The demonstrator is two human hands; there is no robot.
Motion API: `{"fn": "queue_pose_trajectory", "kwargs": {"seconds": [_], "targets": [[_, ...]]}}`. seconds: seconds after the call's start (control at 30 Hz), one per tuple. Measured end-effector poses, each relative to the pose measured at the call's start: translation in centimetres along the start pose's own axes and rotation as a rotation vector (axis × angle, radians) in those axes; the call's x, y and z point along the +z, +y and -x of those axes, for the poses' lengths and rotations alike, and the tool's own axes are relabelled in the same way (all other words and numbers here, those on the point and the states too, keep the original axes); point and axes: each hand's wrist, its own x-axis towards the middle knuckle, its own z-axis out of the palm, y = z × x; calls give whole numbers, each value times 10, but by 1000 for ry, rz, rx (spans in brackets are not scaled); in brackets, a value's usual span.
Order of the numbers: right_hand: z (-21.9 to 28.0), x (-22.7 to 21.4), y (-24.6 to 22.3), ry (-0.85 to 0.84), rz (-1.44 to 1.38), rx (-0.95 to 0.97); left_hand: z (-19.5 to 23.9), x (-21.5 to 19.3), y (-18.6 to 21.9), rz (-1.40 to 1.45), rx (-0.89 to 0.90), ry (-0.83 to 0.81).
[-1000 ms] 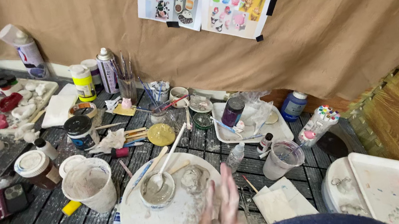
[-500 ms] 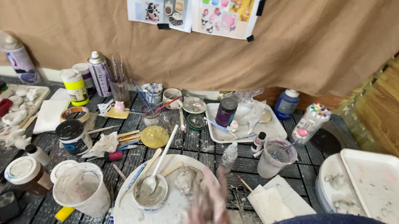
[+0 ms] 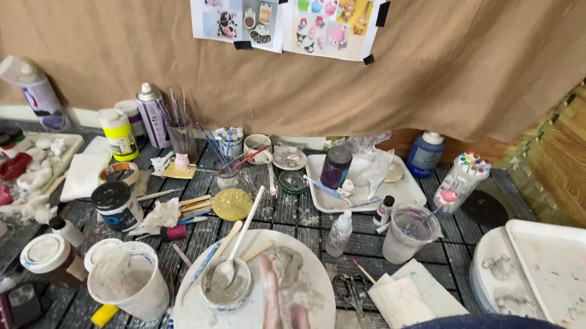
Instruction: The person shapes a small piece of clay by hand on a rotating turntable. They repeatedly roll, pinch, and smooth the clay into a rounded form, occasionally adding small bits of clay to refine the shape. The workspace contains various art supplies, including paints, brushes, and reference images.
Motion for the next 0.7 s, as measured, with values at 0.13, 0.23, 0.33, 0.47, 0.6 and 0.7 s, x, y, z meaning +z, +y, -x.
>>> {"fn": "queue_pose_trajectory", "kwargs": {"seconds": [0.13,0.23,0.33,0.47,0.6,0.7], "targets": [[-6,-11,0,69,-57,56,-6,15,-11,-93,-69,29],[-12,-26,4,93,-57,66,-18,13,-26,-119,4,6],[-5,-17,1,54,45,44,-9,-15,-33,-15,-98,97],[5,4,-7,27,149,-31,9,-68,-67,-53,-150,123],[-7,-19,-3,188,118,13,32,-87,-139,-169,82,-17],[-13,-39,10,483,290,-5,48,-78,-179,-168,226,-33]]}}
